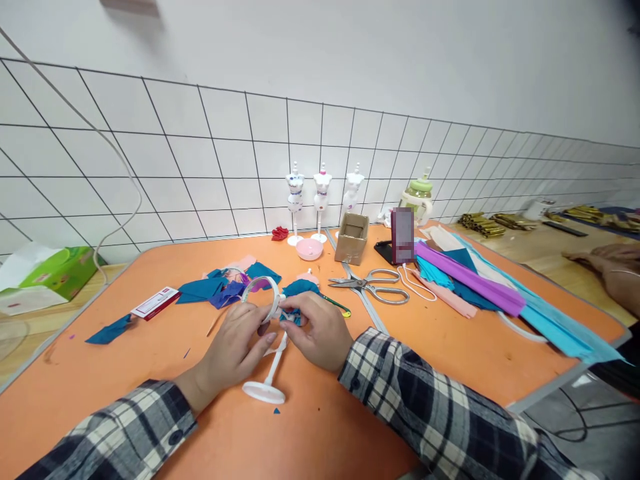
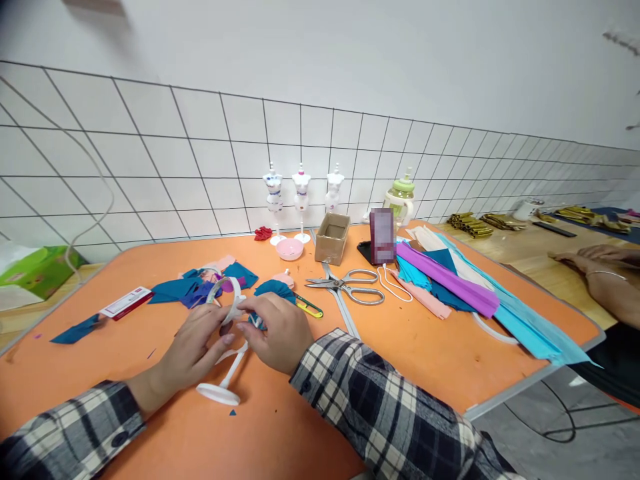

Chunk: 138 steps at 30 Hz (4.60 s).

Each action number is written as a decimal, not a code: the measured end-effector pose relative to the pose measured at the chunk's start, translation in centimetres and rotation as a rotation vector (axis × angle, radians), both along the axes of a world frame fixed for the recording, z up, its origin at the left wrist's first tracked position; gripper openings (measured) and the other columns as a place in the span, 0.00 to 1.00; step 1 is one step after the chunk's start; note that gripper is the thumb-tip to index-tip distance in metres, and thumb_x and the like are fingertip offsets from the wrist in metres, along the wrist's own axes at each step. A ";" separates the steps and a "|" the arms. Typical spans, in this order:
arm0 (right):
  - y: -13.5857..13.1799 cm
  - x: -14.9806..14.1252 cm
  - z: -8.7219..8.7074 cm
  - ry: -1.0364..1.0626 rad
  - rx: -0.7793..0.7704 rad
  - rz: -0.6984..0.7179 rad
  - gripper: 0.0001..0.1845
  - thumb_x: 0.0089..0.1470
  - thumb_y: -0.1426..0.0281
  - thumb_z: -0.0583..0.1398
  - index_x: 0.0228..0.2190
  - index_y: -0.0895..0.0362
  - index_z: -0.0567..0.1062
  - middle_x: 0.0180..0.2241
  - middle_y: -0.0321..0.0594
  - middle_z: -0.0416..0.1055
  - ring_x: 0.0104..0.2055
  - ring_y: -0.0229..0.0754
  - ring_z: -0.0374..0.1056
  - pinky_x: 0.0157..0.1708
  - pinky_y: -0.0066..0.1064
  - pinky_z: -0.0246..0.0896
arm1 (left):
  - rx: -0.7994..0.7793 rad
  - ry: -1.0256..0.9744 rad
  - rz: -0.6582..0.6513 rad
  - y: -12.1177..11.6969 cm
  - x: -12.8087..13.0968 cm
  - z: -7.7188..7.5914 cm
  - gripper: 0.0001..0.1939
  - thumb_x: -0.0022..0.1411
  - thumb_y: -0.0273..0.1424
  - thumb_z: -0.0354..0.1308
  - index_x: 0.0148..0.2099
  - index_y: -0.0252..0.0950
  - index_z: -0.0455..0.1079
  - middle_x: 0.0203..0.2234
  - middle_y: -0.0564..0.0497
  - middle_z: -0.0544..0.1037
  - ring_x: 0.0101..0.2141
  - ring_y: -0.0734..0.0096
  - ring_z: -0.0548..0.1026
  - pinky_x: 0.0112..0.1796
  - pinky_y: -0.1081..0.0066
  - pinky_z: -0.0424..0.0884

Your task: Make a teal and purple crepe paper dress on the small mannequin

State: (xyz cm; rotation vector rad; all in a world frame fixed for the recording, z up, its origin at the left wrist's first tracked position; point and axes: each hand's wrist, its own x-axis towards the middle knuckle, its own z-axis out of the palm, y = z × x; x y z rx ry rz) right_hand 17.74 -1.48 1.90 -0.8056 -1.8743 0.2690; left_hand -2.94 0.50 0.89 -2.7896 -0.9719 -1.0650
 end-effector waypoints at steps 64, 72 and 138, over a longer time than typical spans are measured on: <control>0.4 0.4 -0.7 0.038 -0.208 0.054 0.11 0.56 0.72 0.62 0.42 0.54 0.77 0.30 0.35 0.75 0.24 0.33 0.64 0.30 0.26 0.65 | -0.576 -0.150 -0.088 -1.7 1.5 0.7 0.16 0.72 0.37 0.42 0.43 0.37 0.70 0.35 0.49 0.78 0.37 0.66 0.74 0.41 0.69 0.71; 0.2 0.3 -0.9 0.042 -0.100 -0.100 0.04 0.57 0.70 0.63 0.36 0.53 0.79 0.33 0.37 0.77 0.33 0.37 0.70 0.36 0.28 0.65 | -0.555 -0.140 -0.070 -1.9 1.6 0.7 0.16 0.73 0.36 0.42 0.48 0.39 0.70 0.36 0.51 0.79 0.37 0.67 0.76 0.41 0.71 0.71; 0.3 1.1 -0.7 -0.505 0.230 -0.071 0.08 0.61 0.69 0.56 0.33 0.55 0.75 0.32 0.37 0.75 0.32 0.39 0.65 0.29 0.32 0.51 | -0.002 0.189 0.152 -1.6 1.0 0.3 0.18 0.68 0.31 0.47 0.25 0.38 0.65 0.16 0.54 0.68 0.22 0.69 0.66 0.27 0.68 0.58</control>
